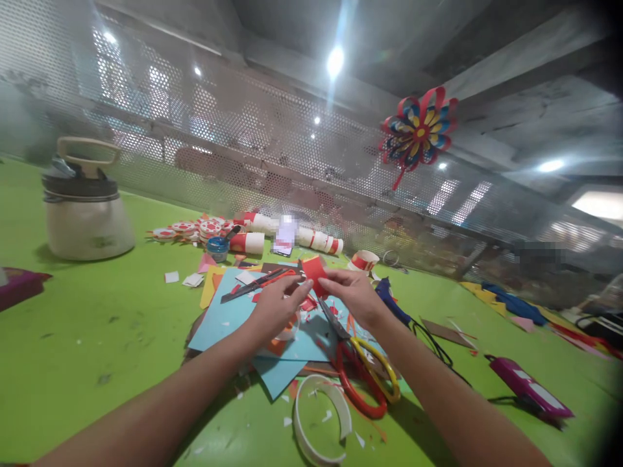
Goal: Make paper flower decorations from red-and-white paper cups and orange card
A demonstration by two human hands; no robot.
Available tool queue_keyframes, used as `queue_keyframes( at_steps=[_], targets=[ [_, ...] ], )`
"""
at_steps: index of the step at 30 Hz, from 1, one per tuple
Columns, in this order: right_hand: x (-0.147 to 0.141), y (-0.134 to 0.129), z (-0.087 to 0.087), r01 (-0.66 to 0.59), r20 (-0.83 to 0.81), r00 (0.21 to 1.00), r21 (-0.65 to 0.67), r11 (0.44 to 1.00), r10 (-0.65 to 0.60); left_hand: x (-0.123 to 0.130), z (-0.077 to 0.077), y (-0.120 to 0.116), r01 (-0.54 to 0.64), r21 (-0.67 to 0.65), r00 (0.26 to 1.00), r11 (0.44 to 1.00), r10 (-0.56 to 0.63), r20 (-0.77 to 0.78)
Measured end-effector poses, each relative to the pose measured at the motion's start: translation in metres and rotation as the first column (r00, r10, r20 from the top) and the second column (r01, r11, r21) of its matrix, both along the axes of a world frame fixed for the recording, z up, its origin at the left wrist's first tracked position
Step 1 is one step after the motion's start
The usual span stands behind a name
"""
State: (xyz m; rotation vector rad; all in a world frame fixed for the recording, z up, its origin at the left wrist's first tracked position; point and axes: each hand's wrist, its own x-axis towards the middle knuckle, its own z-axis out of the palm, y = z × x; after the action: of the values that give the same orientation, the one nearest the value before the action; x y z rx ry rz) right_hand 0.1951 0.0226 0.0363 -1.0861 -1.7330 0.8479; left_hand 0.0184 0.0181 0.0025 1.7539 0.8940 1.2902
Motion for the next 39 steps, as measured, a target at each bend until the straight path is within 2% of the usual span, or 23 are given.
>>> queue_keyframes(
  at_steps=[3, 7, 11, 15, 19, 23, 27, 29, 31, 33, 39],
  targets=[
    [-0.011, -0.022, -0.007, -0.032, -0.03, 0.999, -0.05, 0.998, 0.03, 0.001, 0.004, -0.002, 0.105, -0.102, 0.984, 0.989, -0.088, 0.157],
    [-0.012, -0.033, -0.012, -0.021, -0.01, 1.0, -0.071, 0.997, 0.02, 0.002, 0.003, -0.002, 0.258, -0.2, 0.916, 0.945, -0.174, 0.361],
    [-0.002, -0.034, -0.014, 0.039, 0.049, 0.998, -0.063, 0.997, -0.036, -0.002, 0.002, 0.004, 0.329, -0.256, 0.839, 0.909, -0.157, 0.522],
    [0.012, -0.033, -0.015, 0.122, 0.132, 0.984, -0.019, 0.992, -0.118, -0.005, 0.004, 0.007, 0.342, -0.304, 0.805, 0.889, -0.111, 0.583],
    [0.032, -0.031, -0.01, 0.146, 0.28, 0.949, 0.014, 0.989, -0.144, -0.006, 0.003, 0.006, 0.345, -0.329, 0.817, 0.879, -0.108, 0.567],
    [0.055, -0.044, 0.001, 0.091, 0.509, 0.858, -0.027, 0.995, -0.064, -0.01, 0.004, 0.008, 0.355, -0.297, 0.82, 0.887, -0.142, 0.555],
    [0.065, -0.076, 0.003, 0.046, 0.677, 0.736, -0.066, 0.997, 0.011, -0.015, 0.009, 0.007, 0.343, -0.269, 0.809, 0.9, -0.138, 0.572],
    [0.064, -0.093, -0.001, 0.033, 0.767, 0.641, -0.059, 0.998, 0.024, -0.016, 0.01, 0.007, 0.336, -0.259, 0.808, 0.905, -0.136, 0.573],
    [0.061, -0.108, -0.007, 0.042, 0.869, 0.494, -0.012, 0.999, -0.01, -0.017, 0.011, 0.007, 0.349, -0.242, 0.806, 0.905, -0.158, 0.571],
    [0.059, -0.117, -0.013, 0.067, 0.914, 0.401, 0.03, 0.997, -0.055, -0.017, 0.012, 0.006, 0.369, -0.223, 0.804, 0.902, -0.19, 0.563],
    [0.055, -0.119, -0.024, 0.186, 0.893, 0.432, 0.047, 0.981, -0.125, -0.02, 0.016, 0.0, 0.391, -0.201, 0.865, 0.898, -0.285, 0.413]
  ],
)
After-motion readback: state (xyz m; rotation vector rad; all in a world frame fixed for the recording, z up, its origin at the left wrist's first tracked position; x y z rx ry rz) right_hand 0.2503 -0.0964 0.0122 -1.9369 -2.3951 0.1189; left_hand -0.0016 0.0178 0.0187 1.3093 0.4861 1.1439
